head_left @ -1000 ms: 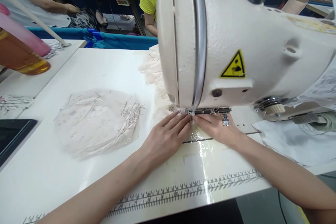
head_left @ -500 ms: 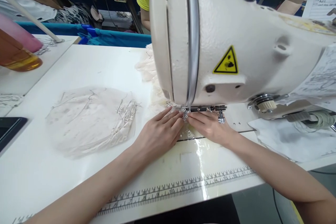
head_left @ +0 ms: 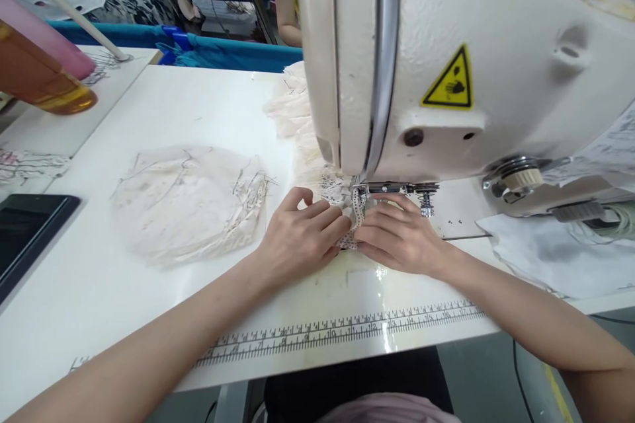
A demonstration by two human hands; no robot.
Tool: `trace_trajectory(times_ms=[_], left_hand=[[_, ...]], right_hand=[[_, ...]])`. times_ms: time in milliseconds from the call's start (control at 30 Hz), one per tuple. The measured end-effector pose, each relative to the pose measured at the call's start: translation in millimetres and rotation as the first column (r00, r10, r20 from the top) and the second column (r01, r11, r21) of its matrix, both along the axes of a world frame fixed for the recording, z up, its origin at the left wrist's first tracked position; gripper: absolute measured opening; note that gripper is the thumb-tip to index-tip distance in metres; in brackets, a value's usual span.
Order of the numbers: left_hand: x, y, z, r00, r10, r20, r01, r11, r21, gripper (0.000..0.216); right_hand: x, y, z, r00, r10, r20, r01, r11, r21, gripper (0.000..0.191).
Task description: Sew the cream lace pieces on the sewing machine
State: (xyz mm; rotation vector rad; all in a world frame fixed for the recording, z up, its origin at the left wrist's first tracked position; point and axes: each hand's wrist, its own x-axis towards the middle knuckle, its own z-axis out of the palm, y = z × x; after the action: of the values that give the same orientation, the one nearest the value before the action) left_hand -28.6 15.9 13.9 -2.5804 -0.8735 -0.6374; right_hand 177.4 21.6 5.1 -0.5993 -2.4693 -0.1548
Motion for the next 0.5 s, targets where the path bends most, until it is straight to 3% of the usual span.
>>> trace_trajectory(times_ms=[200, 267, 367, 500], left_hand=[[2.0, -1.2, 1.1, 1.0, -0.004, -0.015, 0.005, 1.0, 0.019, 0.018], [1.3, -1.1, 0.1, 0.999, -0.025, -0.025, 0.025, 0.999, -0.037, 0.016], [-0.7, -0.3, -4.7, 0.997, -0.057, -0.046, 0.049, 0.988, -0.147, 0.037], [-5.5, 1.9, -11.9, 0.993, -0.057, -0.1, 0.033, 0.974, -0.223, 0.048]], right_hand=[[-3.3, -0.6, -1.4, 0.997, 0.078, -0.009, -0.077, 0.993, 0.091, 0.011], [-1.9, -1.1, -2.8, 0.997, 0.083, -0.007, -0.082, 0.993, 0.09, 0.011], [0.6, -1.2, -3.5, 0.993, 0.118, -0.001, -0.118, 0.99, 0.083, 0.009], [-0.4, -0.9, -2.8, 0.991, 0.136, -0.006, -0.136, 0.988, 0.079, 0.009]])
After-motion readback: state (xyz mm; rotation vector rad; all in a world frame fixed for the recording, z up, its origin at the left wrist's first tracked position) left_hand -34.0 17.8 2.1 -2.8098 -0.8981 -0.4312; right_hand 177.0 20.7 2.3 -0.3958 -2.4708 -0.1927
